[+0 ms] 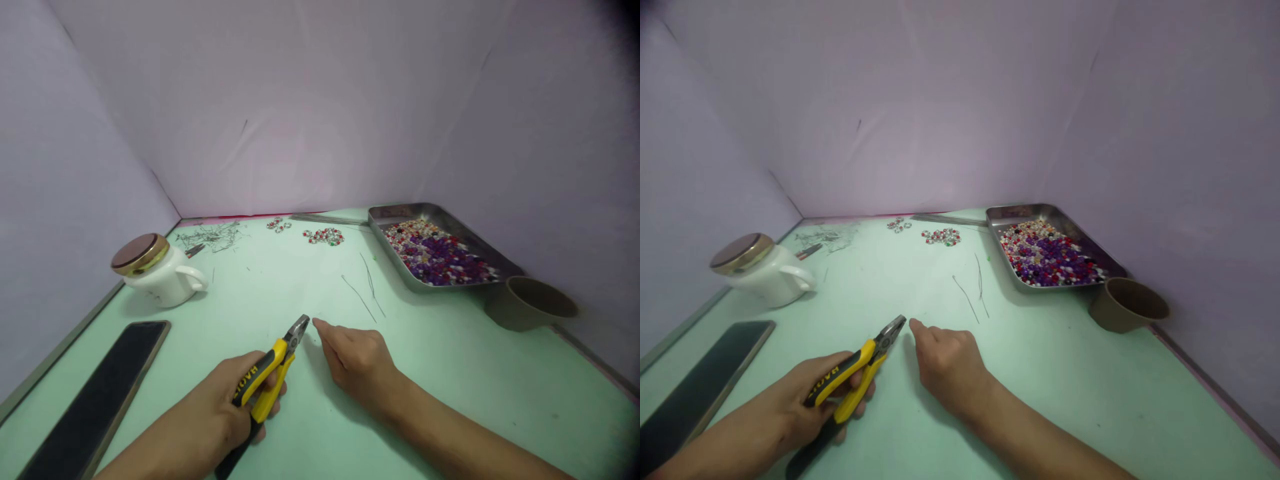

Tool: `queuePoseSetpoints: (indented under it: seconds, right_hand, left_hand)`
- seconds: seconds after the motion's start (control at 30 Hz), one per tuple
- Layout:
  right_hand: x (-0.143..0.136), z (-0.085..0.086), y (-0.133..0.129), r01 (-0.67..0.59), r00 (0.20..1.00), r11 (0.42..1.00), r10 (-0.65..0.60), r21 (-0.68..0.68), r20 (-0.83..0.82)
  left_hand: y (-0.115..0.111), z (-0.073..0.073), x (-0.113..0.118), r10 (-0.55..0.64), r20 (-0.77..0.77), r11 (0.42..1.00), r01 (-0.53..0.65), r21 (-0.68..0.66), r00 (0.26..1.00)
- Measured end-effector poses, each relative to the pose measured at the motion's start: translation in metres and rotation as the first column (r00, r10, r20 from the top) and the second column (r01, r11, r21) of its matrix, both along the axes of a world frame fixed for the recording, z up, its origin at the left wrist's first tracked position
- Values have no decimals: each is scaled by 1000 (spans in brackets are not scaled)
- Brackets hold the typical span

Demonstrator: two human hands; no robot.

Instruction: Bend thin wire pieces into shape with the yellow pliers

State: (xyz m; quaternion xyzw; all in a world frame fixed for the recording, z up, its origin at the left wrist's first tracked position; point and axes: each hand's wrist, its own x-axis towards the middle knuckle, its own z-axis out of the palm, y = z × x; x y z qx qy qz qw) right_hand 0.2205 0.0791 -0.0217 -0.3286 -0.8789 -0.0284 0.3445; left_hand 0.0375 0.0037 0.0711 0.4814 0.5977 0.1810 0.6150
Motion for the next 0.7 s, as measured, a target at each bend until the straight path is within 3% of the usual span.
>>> queuePoseSetpoints:
  seconds: [0.43,0.7]
  right_hand:
    - [0,-1,0,18,1000,999,-18,30,-3]
    - [0,-1,0,16,1000,999,-16,40,0]
  left_hand:
    - [-1,-8,-3,-6,86,998,1,56,996]
    - [3,-2,2,-38,-98,998,43,46,994]
